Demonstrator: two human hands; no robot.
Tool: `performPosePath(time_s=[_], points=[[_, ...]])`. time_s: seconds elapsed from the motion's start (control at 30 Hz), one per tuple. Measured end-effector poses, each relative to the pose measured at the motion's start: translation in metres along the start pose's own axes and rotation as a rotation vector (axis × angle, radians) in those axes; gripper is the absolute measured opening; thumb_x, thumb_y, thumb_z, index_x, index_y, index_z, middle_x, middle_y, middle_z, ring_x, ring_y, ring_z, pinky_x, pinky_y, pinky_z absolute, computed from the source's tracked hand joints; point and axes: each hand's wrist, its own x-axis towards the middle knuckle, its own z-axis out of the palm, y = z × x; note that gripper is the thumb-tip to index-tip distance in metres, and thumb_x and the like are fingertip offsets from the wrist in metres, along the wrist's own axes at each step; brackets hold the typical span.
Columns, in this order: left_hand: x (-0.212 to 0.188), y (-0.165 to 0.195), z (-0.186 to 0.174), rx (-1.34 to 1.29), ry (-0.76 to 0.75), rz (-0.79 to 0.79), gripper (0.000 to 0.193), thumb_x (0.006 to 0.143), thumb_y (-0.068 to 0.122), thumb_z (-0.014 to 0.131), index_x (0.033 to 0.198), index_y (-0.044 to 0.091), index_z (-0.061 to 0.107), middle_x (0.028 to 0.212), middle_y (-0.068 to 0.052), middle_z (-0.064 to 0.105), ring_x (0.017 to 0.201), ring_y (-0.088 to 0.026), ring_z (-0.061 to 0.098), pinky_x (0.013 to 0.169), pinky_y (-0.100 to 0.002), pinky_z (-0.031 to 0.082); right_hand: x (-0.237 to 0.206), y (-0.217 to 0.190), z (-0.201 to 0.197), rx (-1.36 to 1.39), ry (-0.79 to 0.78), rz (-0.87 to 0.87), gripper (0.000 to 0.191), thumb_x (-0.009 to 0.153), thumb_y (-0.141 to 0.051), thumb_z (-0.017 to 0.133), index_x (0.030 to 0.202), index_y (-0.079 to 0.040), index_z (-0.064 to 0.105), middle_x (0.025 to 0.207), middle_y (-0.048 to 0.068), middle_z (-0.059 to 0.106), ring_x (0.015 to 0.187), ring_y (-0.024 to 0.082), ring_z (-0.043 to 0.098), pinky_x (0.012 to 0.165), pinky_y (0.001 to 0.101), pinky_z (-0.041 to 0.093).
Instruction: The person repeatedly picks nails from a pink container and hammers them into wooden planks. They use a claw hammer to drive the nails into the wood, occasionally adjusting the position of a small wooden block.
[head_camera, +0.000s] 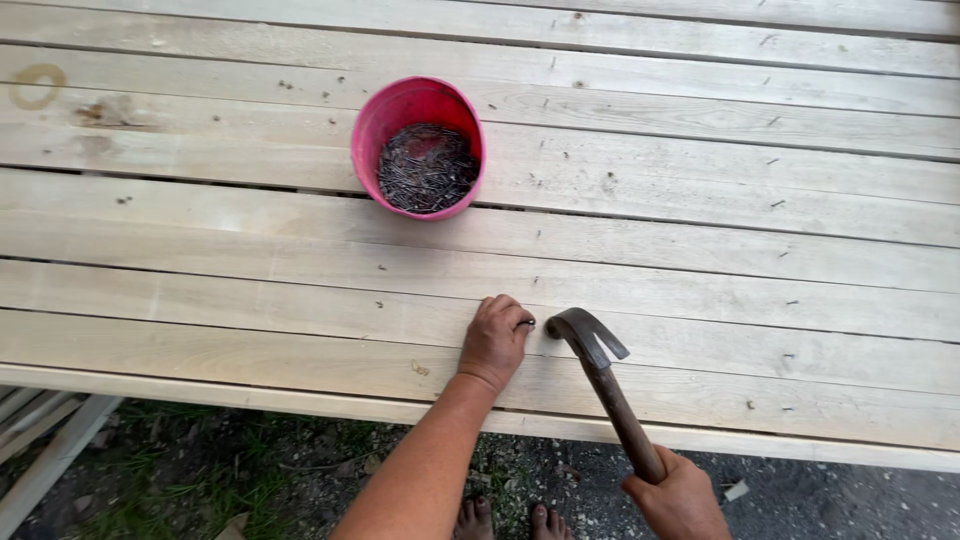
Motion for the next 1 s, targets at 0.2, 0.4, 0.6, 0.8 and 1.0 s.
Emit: performPosePath(time_s=[0.2, 0.4, 0.6, 0.8, 1.0], points=[[0.000, 0.010, -0.001, 0.033, -0.057, -0.051, 0.003, 0.083, 0.009, 0.076, 0.085, 0.009, 0.074, 0.097, -0.001, 0.064, 0.099, -0.022, 0.059, 0.095, -0.032, 0.053, 0.009, 0.006, 0.003, 0.014, -0.013, 0.017, 0.049, 0.084, -0.022, 0.078, 0.132, -0.013, 0.068, 0.093, 0.016, 0.078, 0.086, 0.025, 0.078, 0.094, 0.0386, 0.061], [0.000, 0.014, 0.006, 0.001, -0.007, -0.160, 0.001, 0.084, 0.011, 0.077, 0.083, 0.011, 0.075, 0.093, 0.002, 0.065, 0.096, -0.017, 0.061, 0.105, -0.031, 0.049, 0.011, 0.002, 0.002, 0.096, -0.047, -0.068, 0.044, 0.084, -0.021, 0.081, 0.124, -0.006, 0.072, 0.087, 0.016, 0.074, 0.082, 0.026, 0.077, 0.091, 0.0414, 0.061], [-0.001, 0.010, 0.008, -0.001, -0.003, -0.149, 0.002, 0.083, 0.009, 0.077, 0.083, 0.009, 0.074, 0.094, 0.002, 0.065, 0.097, -0.018, 0.060, 0.101, -0.030, 0.051, -0.005, -0.003, -0.002, 0.145, 0.015, -0.088, 0.049, 0.080, -0.017, 0.080, 0.127, -0.010, 0.067, 0.088, 0.016, 0.073, 0.079, 0.024, 0.078, 0.091, 0.0387, 0.059], [0.002, 0.008, 0.007, 0.027, -0.015, -0.115, 0.003, 0.084, 0.006, 0.074, 0.083, 0.008, 0.075, 0.096, 0.000, 0.064, 0.100, -0.020, 0.059, 0.098, -0.031, 0.053, 0.001, -0.007, 0.000, 0.104, -0.017, -0.074, 0.038, 0.081, -0.015, 0.079, 0.118, -0.007, 0.073, 0.078, 0.016, 0.074, 0.069, 0.024, 0.072, 0.083, 0.0392, 0.060], [-0.006, -0.005, -0.005, -0.009, 0.013, -0.070, 0.004, 0.083, 0.002, 0.073, 0.082, 0.006, 0.071, 0.098, -0.003, 0.064, 0.101, -0.022, 0.060, 0.097, -0.033, 0.053, 0.005, 0.004, 0.004, 0.364, -0.012, -0.230, 0.032, 0.081, -0.016, 0.081, 0.102, 0.005, 0.068, 0.068, 0.018, 0.063, 0.058, 0.027, 0.061, 0.067, 0.0482, 0.055]])
